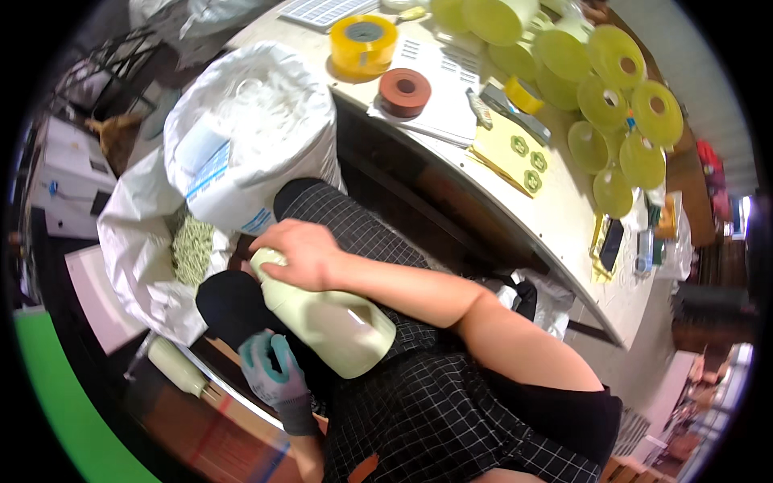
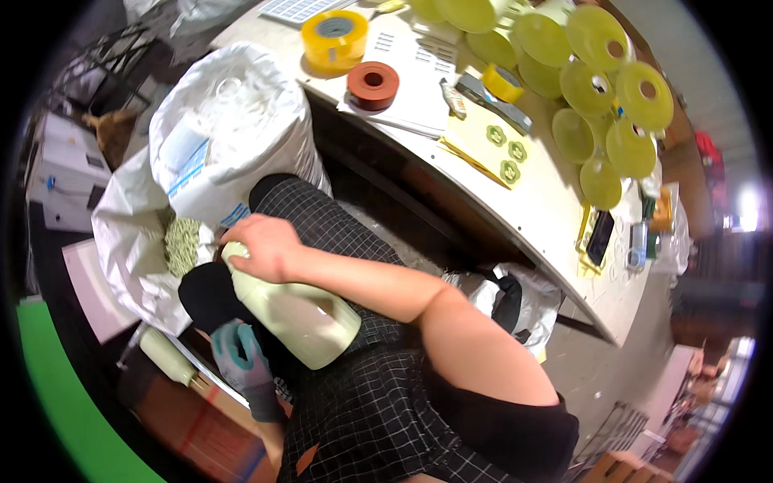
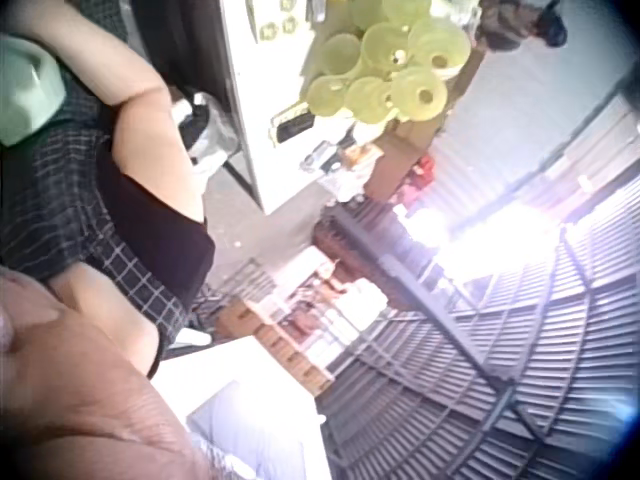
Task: The person applies adhesive labels and a circular sticker to a plastic jug, then places it on a conveyor and processes another jug.
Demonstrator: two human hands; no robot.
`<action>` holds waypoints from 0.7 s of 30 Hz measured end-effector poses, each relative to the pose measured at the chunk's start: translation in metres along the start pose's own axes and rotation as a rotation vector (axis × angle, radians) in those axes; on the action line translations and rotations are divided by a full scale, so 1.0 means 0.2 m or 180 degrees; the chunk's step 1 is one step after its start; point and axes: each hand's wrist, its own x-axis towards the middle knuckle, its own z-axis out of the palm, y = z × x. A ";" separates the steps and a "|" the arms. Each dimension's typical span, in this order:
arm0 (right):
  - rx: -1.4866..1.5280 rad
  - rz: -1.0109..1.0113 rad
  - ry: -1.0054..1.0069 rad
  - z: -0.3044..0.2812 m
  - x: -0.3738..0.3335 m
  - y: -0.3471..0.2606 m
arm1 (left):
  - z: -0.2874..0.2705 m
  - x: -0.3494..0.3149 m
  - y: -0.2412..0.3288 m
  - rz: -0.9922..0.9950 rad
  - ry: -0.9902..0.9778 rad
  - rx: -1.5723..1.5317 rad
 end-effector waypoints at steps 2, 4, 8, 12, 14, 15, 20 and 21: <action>0.0378 -0.0056 -0.0054 0.04 0.03 0.02 | 0.04 0.08 0.22 0.0662 0.0305 -0.0283; 0.0647 -0.0508 0.0302 -0.01 0.00 0.09 | 0.19 0.11 0.22 0.1277 -0.0054 0.0324; -0.0189 0.0335 0.1651 -0.65 -0.18 0.39 | 0.19 0.21 0.08 0.1177 -0.0176 0.0216; -0.2399 0.0490 0.2771 -1.29 -0.30 0.98 | 0.16 0.47 0.38 0.1681 -0.0559 -0.0013; -0.2818 0.0837 0.2420 -1.40 -0.30 1.11 | 0.25 0.65 0.70 0.2395 -0.0833 -0.0574; -0.2805 0.1161 0.2154 -1.42 -0.28 1.16 | 0.36 0.72 0.82 0.2785 -0.0821 -0.0751; -0.2689 0.0413 0.2321 -1.48 -0.19 1.15 | 1.10 0.92 1.18 0.3352 -0.1127 -0.0074; -0.2638 0.0416 0.2258 -1.50 -0.15 1.12 | 1.21 0.94 1.21 0.3397 -0.1050 -0.0067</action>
